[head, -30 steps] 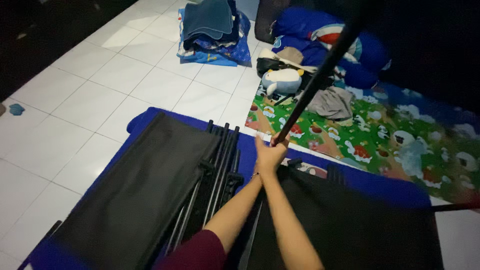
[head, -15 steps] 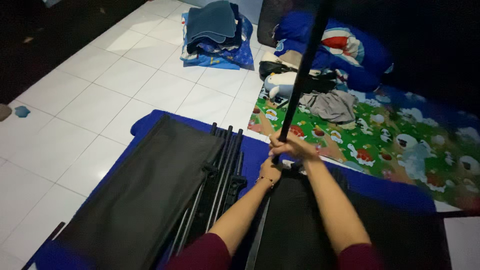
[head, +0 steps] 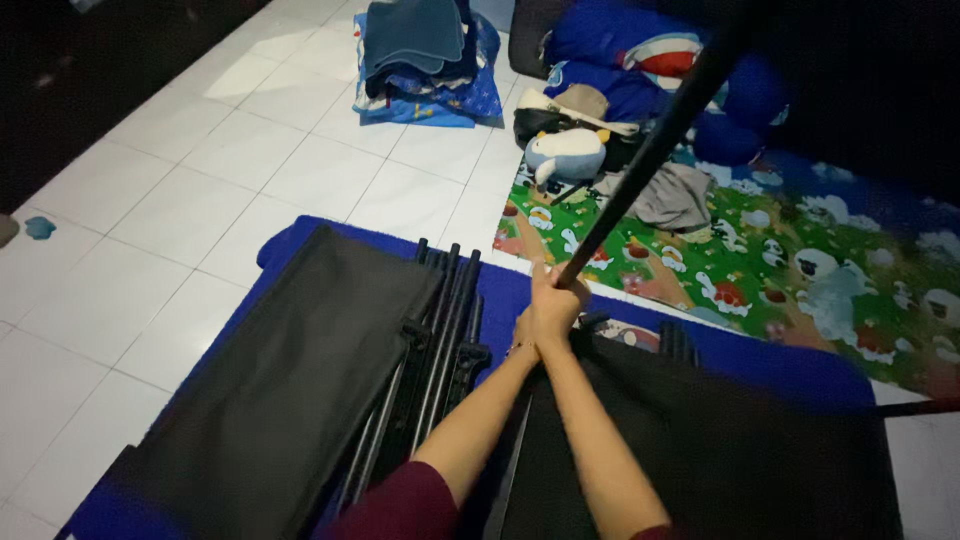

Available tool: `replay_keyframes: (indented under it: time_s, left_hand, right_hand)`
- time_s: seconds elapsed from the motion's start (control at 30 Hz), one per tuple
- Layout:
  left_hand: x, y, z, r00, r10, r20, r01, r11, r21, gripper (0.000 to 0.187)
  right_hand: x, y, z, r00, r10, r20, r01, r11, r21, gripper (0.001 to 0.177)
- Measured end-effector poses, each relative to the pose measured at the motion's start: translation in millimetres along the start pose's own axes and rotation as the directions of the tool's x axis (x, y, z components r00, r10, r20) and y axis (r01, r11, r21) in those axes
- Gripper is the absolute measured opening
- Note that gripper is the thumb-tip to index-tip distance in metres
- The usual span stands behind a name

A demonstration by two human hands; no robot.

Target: The person assembles a piece of furniture by inserting metal poles into a black fabric frame and connecting multiple poles together. They handle the poles and frame by hand, aligning and pushing components to form the structure.

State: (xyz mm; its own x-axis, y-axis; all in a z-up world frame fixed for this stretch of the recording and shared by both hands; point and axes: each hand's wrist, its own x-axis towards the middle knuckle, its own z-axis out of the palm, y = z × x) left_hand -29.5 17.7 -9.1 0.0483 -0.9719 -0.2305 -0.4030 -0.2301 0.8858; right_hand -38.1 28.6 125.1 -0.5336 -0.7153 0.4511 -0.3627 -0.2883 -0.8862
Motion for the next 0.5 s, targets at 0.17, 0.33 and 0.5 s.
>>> replay_keyframes:
  time_s: [0.17,0.33,0.5]
  left_hand:
    - [6,1,3,0.998,-0.04,-0.043,0.039,0.999,-0.02,0.05]
    - [18,-14,2,0.998,0.049,0.041,-0.05,0.998,0.023,0.064]
    - [18,-9,-64,0.929,0.042,0.368,0.032,0.981,-0.193,0.069]
  right_hand:
    - [70,-22,-15,0.868,-0.153,0.473,0.073,0.98,0.184,0.036]
    - [89,-116,-49,0.793,0.185,0.58,-0.467,0.796,0.385,0.036]
    - [21,-154,-71,0.707,0.327,0.627,-0.689,0.521,0.504,0.026]
